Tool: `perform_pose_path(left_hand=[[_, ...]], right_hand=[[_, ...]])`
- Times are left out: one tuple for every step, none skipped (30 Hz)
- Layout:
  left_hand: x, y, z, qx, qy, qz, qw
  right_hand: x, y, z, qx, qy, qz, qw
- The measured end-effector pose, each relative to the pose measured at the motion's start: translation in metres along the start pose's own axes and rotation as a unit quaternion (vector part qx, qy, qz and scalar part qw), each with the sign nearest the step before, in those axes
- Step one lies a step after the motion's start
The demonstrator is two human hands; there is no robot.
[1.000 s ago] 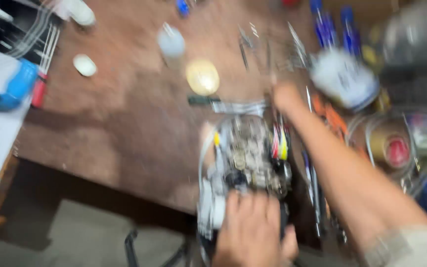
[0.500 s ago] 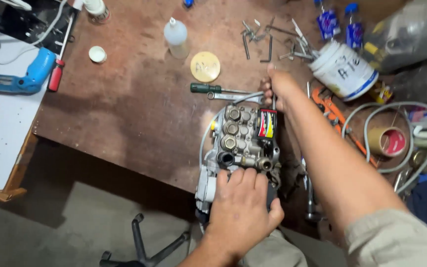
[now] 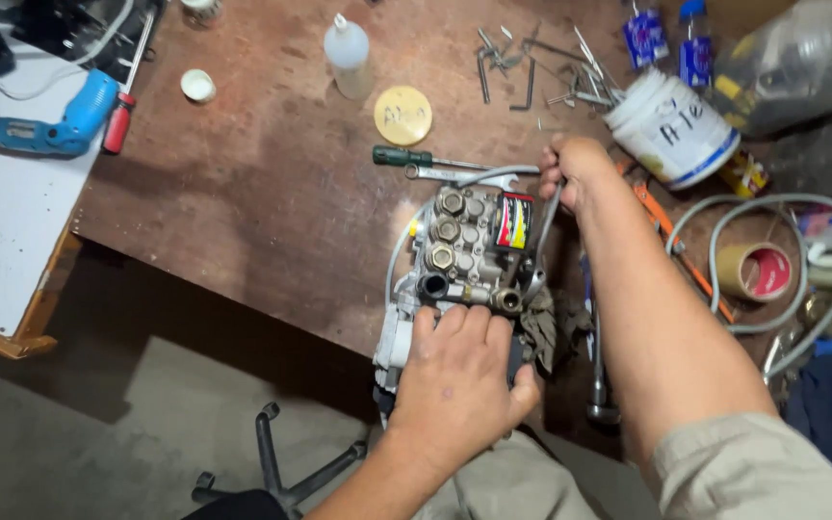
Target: Disassembling a mechanical pump assembly using a wrench, screwdriver, and other hand tools on a workbench.
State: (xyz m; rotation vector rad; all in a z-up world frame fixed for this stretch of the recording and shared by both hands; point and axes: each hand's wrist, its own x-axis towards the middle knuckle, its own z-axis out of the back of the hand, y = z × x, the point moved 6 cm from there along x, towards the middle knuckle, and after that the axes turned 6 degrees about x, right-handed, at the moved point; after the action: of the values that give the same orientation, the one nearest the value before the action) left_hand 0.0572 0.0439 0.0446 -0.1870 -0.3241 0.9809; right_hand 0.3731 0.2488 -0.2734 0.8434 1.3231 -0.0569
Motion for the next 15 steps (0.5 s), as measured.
perform_pose_path(left_hand=[[0.004,0.001,0.001,-0.005,-0.014,-0.005,1.000],[-0.002,-0.002,0.004,-0.017,-0.014,-0.012,1.000],[-0.008,-0.005,0.004,-0.020,-0.006,-0.012,1.000],[-0.006,-0.004,0.001,-0.011,0.004,-0.006,1.000],[-0.004,-0.002,-0.002,-0.003,0.013,0.001,1.000],[-0.004,-0.001,-0.002,-0.004,0.015,0.000,1.000],[-0.004,-0.001,-0.002,0.000,0.017,0.000,1.000],[-0.003,-0.001,-0.003,0.002,0.018,0.000,1.000],[-0.004,-0.002,-0.004,0.000,0.019,-0.001,1.000],[-0.005,-0.002,-0.005,0.001,0.015,0.001,1.000],[-0.006,-0.002,-0.005,0.001,0.011,0.002,1.000],[-0.006,-0.001,-0.005,0.002,0.013,0.004,1.000],[-0.007,-0.001,-0.006,0.010,0.015,0.003,1.000],[-0.006,-0.002,-0.007,0.016,0.016,-0.001,1.000],[-0.006,-0.003,-0.008,0.014,0.016,-0.001,1.000]], right_hand=[[0.022,0.006,0.005,-0.004,0.017,0.027,0.999],[0.039,-0.007,0.023,-0.004,0.025,0.043,0.999],[0.023,-0.008,0.032,-0.003,0.021,0.035,0.999],[0.012,0.007,0.030,0.035,0.010,0.020,0.999],[0.000,0.022,0.028,0.074,-0.001,0.005,0.997],[-0.044,0.030,0.015,0.074,-0.002,0.004,0.997],[-0.088,0.045,0.006,0.087,-0.022,0.052,0.995],[-0.133,0.060,-0.003,0.099,-0.044,0.101,0.989],[-0.159,0.060,0.000,0.099,-0.046,0.101,0.989],[-0.186,0.069,0.000,0.091,-0.052,0.170,0.980],[-0.214,0.076,-0.002,0.083,-0.058,0.237,0.966],[-0.239,0.071,-0.006,0.082,-0.058,0.235,0.967],[-0.267,0.073,-0.009,0.088,-0.049,0.296,0.950],[-0.297,0.077,-0.011,0.094,-0.042,0.358,0.928],[-0.306,0.070,-0.009,0.092,-0.043,0.359,0.928]])
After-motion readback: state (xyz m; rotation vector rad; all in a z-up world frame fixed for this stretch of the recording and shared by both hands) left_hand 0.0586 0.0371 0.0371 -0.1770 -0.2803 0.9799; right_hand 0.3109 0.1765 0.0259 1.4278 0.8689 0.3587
